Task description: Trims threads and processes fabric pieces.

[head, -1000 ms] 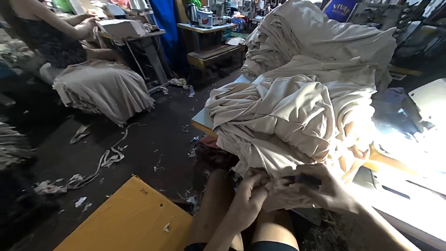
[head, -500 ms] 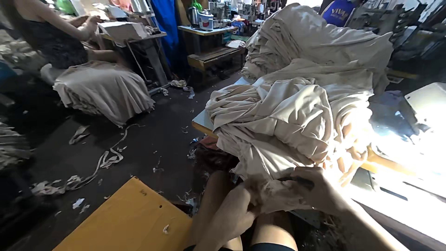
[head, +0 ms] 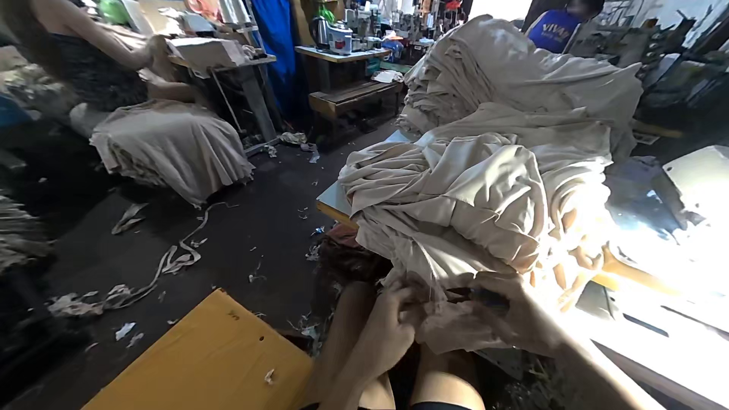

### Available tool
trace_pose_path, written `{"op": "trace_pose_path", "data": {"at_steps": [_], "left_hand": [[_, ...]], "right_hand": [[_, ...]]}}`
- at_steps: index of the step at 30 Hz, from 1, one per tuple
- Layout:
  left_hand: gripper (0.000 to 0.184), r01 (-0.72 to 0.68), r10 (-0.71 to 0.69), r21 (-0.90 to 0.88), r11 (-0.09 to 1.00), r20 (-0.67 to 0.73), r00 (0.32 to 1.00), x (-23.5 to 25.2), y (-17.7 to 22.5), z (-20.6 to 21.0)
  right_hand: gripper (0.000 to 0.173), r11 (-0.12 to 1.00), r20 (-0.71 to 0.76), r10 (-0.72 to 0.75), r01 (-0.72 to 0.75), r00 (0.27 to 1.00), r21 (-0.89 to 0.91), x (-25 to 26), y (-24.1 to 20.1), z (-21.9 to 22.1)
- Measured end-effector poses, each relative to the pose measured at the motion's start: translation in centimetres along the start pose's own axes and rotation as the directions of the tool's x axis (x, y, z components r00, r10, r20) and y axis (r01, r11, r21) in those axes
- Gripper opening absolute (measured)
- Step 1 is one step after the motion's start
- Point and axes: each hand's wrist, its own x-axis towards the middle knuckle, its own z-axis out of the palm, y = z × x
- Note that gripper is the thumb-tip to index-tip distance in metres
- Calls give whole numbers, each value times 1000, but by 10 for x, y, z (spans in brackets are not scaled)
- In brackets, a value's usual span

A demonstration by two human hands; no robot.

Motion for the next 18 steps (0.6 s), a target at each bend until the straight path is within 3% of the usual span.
{"op": "trace_pose_path", "data": {"at_steps": [5, 12, 18], "left_hand": [[19, -28, 39, -191, 981, 56, 998, -3, -9, -5], [20, -84, 78, -122, 989, -54, 995, -5, -10, 0], [19, -185, 177, -71, 980, -105, 979, -9, -13, -25]], "right_hand": [[38, 965, -20, -106, 98, 994, -245, 1, -6, 8], [37, 915, -46, -206, 176, 977, -364, 6, -11, 30], [34, 992, -133, -55, 39, 990, -124, 5, -4, 20]]}}
